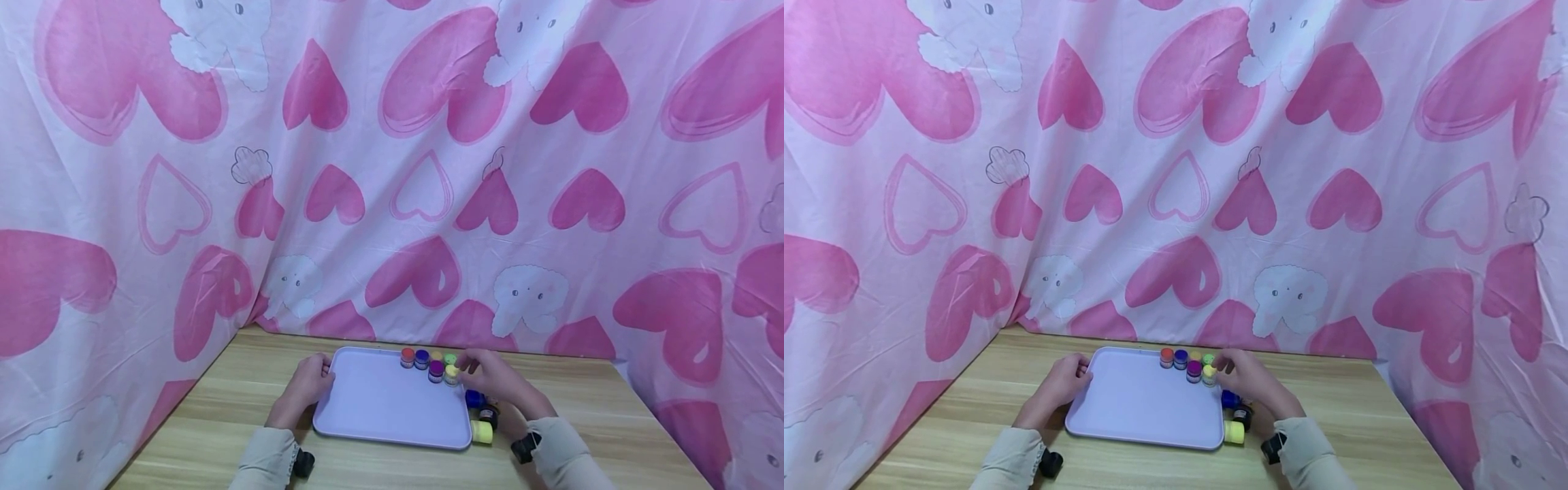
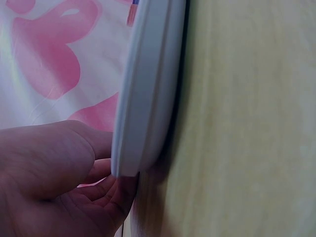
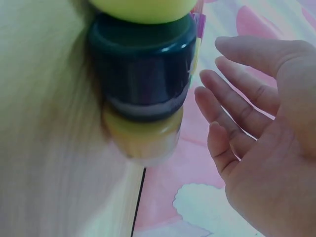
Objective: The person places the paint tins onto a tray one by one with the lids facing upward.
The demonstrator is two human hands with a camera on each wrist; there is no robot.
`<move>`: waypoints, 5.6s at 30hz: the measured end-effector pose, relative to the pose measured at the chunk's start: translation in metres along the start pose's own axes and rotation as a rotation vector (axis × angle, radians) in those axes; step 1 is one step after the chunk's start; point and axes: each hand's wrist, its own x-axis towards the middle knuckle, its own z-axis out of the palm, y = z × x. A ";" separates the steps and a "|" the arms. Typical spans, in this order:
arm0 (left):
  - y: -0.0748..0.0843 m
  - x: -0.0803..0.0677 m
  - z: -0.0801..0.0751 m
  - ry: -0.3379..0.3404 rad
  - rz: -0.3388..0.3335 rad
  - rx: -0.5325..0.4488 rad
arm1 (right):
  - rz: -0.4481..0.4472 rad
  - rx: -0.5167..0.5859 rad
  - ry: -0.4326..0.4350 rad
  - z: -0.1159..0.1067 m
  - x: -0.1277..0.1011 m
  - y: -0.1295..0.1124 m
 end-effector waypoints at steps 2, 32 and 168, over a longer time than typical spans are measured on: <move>0.001 0.000 0.000 -0.001 -0.002 -0.001 | 0.016 0.007 -0.003 -0.001 -0.004 0.001; 0.000 -0.002 -0.001 0.015 0.034 0.021 | -0.001 0.103 -0.178 -0.004 -0.036 0.031; 0.000 0.000 0.002 -0.014 -0.032 0.009 | -0.151 0.053 -0.025 0.025 0.046 -0.039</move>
